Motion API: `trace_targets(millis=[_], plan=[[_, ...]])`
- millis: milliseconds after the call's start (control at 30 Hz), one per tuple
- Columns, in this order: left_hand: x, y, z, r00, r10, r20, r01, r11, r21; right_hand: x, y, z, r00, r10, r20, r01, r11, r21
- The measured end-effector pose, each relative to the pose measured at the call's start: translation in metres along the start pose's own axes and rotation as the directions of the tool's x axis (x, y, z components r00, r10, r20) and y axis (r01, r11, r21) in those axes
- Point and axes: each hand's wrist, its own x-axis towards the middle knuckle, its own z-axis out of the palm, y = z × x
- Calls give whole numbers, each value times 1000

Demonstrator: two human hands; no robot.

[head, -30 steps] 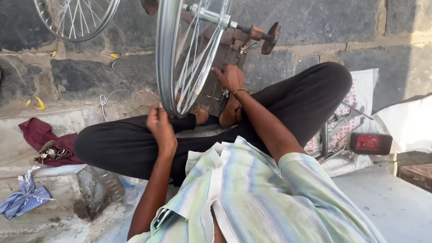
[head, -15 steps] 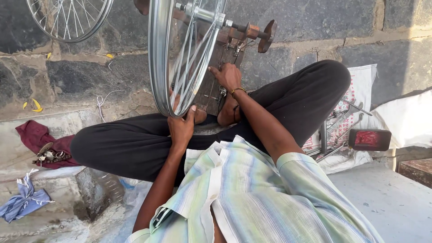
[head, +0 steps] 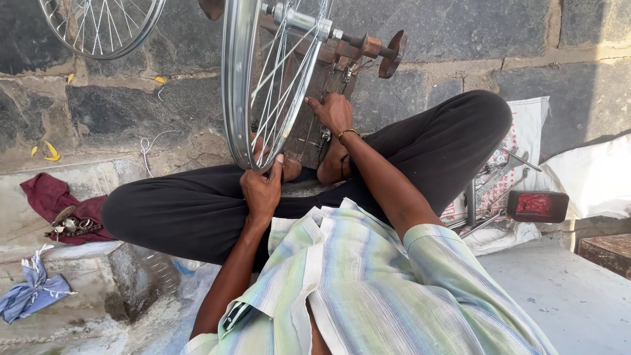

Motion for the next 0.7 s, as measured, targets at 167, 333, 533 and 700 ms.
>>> trace_targets(millis=[167,333,533,700], plan=[[13,36,-55,982,162,-96,-132,956,263,4,5,-6,1000,-25,0,25,1000,-7],[55,170,-114,795,382,-471,-542,797,-268,2,1,0,998,-56,-12,56,998,34],[93,186,-85,808,573,-138,-556,818,145,-1,-1,-6,999,-43,-12,43,999,8],[76,159,-70,836,543,-80,-502,815,288,4,8,2,999,-41,3,41,999,5]])
